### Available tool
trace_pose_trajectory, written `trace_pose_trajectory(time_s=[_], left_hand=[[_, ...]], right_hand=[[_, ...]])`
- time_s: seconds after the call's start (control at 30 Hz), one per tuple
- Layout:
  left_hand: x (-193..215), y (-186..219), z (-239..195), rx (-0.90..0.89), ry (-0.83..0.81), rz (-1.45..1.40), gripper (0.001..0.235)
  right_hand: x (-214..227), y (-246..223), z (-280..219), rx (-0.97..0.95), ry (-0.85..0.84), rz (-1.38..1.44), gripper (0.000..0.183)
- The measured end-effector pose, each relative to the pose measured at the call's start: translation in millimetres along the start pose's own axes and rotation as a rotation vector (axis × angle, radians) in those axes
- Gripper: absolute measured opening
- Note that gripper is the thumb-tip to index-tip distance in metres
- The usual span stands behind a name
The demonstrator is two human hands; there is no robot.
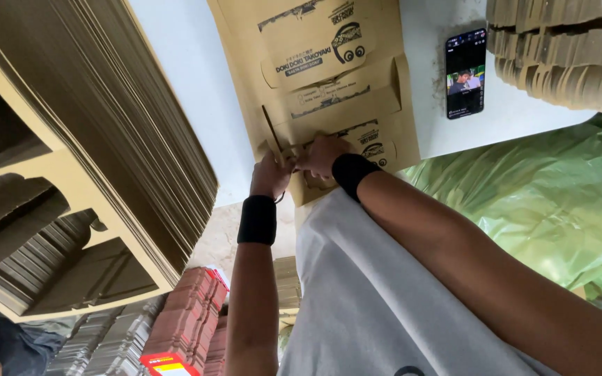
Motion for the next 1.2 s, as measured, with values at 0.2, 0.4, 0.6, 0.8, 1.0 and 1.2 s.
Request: trace_pose_trajectory(time_s=[0.2,0.4,0.6,0.8,1.0,1.2], left_hand=[[15,40,-31,0.095,0.033,0.046,0.039],[1,37,-15,0.131,0.065,0.103,0.035],[39,92,-34,0.0,0.128,-0.252,0.049],[52,105,-45,-0.18,0.008,0.05,0.046],[42,46,-51,0.111,0.116,-0.368,0.046],[36,56,-79,0.073,0.188,-0.45,0.05]], right_hand=[[-26,33,48,-0.059,0.014,0.113,0.044],[-44,39,73,-0.024,0.005,-0.221,0.04],[-49,39,72,-0.07,0.018,-0.389,0.027],[-85,72,111,-0.095,0.095,-0.364,0.017],[-46,41,70,-0.038,0.154,0.003,0.033],[-3,-1,-5,-0.264,-0.027,0.409,0.041]])
Point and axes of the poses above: each hand's wrist, its own z-axis towards the middle knuckle, its own x-axis out of the back of the hand, y = z × x, the point moved 7 cm from there along z, towards the middle knuckle, and after that the axes turned 7 degrees about -x, right-handed, at the moved point
